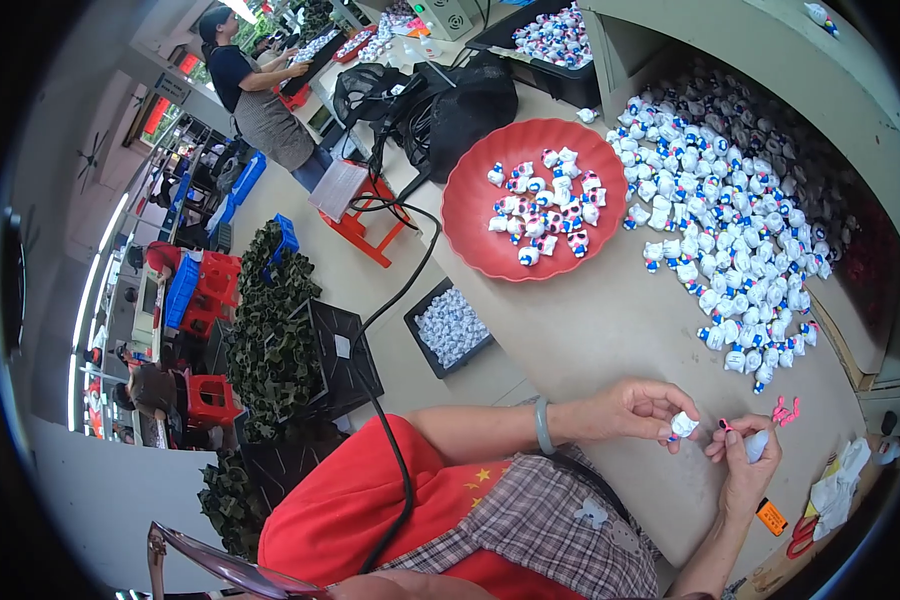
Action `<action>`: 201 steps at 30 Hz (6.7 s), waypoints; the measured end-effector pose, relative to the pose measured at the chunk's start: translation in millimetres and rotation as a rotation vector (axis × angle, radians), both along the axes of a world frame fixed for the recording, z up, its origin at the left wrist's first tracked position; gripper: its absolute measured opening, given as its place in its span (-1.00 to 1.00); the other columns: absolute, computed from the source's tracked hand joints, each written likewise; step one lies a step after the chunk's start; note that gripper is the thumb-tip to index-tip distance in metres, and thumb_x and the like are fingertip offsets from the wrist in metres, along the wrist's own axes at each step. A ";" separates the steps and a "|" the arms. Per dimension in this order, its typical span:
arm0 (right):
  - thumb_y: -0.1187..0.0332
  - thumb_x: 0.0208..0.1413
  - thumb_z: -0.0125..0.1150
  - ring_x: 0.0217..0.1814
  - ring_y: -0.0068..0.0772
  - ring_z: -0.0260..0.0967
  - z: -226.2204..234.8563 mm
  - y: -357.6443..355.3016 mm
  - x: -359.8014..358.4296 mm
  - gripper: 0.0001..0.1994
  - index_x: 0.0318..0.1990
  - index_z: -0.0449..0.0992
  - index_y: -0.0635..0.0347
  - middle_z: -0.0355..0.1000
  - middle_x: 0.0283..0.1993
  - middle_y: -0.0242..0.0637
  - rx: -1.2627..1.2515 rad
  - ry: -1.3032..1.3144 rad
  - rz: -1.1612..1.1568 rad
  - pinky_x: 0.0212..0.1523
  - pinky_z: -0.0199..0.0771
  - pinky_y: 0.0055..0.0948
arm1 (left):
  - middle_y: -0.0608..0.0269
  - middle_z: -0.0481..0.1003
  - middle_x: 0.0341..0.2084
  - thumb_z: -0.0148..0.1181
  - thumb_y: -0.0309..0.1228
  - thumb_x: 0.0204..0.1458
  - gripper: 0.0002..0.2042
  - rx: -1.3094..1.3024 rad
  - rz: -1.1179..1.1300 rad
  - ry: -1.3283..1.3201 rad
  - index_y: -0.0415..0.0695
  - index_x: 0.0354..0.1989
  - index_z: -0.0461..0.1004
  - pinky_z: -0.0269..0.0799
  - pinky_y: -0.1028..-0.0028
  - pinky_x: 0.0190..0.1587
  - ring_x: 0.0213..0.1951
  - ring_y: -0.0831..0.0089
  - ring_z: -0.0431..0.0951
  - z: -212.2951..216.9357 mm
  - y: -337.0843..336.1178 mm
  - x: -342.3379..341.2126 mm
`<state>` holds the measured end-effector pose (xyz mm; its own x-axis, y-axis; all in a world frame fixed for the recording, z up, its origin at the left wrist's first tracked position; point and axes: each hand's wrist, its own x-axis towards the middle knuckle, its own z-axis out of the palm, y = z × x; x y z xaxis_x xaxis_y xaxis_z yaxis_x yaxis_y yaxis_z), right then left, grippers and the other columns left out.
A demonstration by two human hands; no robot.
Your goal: The person assembles plastic figurines by gluing pink bows onto cat heads with a glue bottle.
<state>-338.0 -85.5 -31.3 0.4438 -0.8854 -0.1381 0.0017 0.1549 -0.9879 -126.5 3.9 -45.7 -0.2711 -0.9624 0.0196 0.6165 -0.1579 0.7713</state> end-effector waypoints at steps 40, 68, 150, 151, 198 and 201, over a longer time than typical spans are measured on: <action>0.45 0.09 0.16 -0.61 -0.68 0.21 -6.4 -3.3 -3.9 -0.89 -0.26 0.36 0.21 0.40 -0.47 -0.33 0.024 -0.060 -0.034 -0.60 0.14 -0.71 | 0.21 0.45 -0.14 0.05 -0.53 0.14 -0.68 -0.018 -0.008 -0.005 -0.24 0.08 0.29 0.42 0.50 -0.08 -0.20 0.52 0.51 -2.8 -0.9 0.9; 0.61 0.00 0.17 -0.46 -0.55 0.35 10.8 8.5 0.3 -0.88 -0.28 0.44 0.32 0.39 -0.42 -0.30 0.155 -0.123 -0.058 -0.44 0.32 -0.61 | 0.10 0.45 -0.07 0.03 -0.56 0.13 -0.66 0.089 0.218 -0.125 -0.24 0.11 0.28 0.40 0.44 -0.01 -0.12 0.42 0.51 7.0 2.5 -9.6; 0.42 0.01 0.30 -0.49 -0.73 0.29 13.8 15.8 12.9 -0.84 -0.29 0.44 0.22 0.42 -0.41 -0.42 0.160 -0.110 0.072 -0.51 0.29 -0.66 | -0.11 0.45 -0.11 0.06 -0.49 0.14 -0.66 0.223 0.145 0.020 -0.30 0.09 0.29 0.52 0.41 -0.13 -0.18 0.26 0.55 12.0 -3.0 -18.3; 0.43 0.03 0.27 -0.52 -0.75 0.26 14.3 16.5 12.6 -0.86 -0.30 0.44 0.22 0.41 -0.42 -0.44 0.201 -0.141 0.054 -0.55 0.25 -0.69 | -0.11 0.45 -0.11 0.06 -0.49 0.14 -0.66 0.222 0.153 0.017 -0.30 0.09 0.29 0.52 0.41 -0.13 -0.18 0.26 0.55 11.5 -2.0 -17.8; 0.51 0.06 0.20 -0.54 -0.73 0.23 18.1 17.7 14.1 -0.94 -0.36 0.44 0.25 0.34 -0.44 -0.45 0.080 0.023 0.118 -0.52 0.28 -0.68 | 0.01 0.43 -0.20 0.16 -0.58 -0.07 -0.72 -0.434 0.834 -1.735 -0.23 -0.12 0.40 0.38 0.27 -0.16 -0.20 0.10 0.47 27.6 -74.4 75.5; 0.51 0.06 0.20 -0.54 -0.73 0.23 17.6 18.5 13.8 -0.94 -0.36 0.44 0.25 0.34 -0.44 -0.45 0.074 0.027 0.121 -0.52 0.28 -0.68 | 0.03 0.44 -0.26 0.21 -0.55 -0.09 -0.71 -0.342 0.810 -1.887 -0.20 -0.15 0.38 0.39 0.25 -0.25 -0.26 0.11 0.48 26.4 -75.2 69.7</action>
<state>-324.2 -67.0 -13.7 0.5418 -0.8128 -0.2139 -0.0474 0.2246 -0.9733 -56.8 -71.3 -19.2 0.2175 -0.8664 0.4495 -0.9415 -0.0648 0.3307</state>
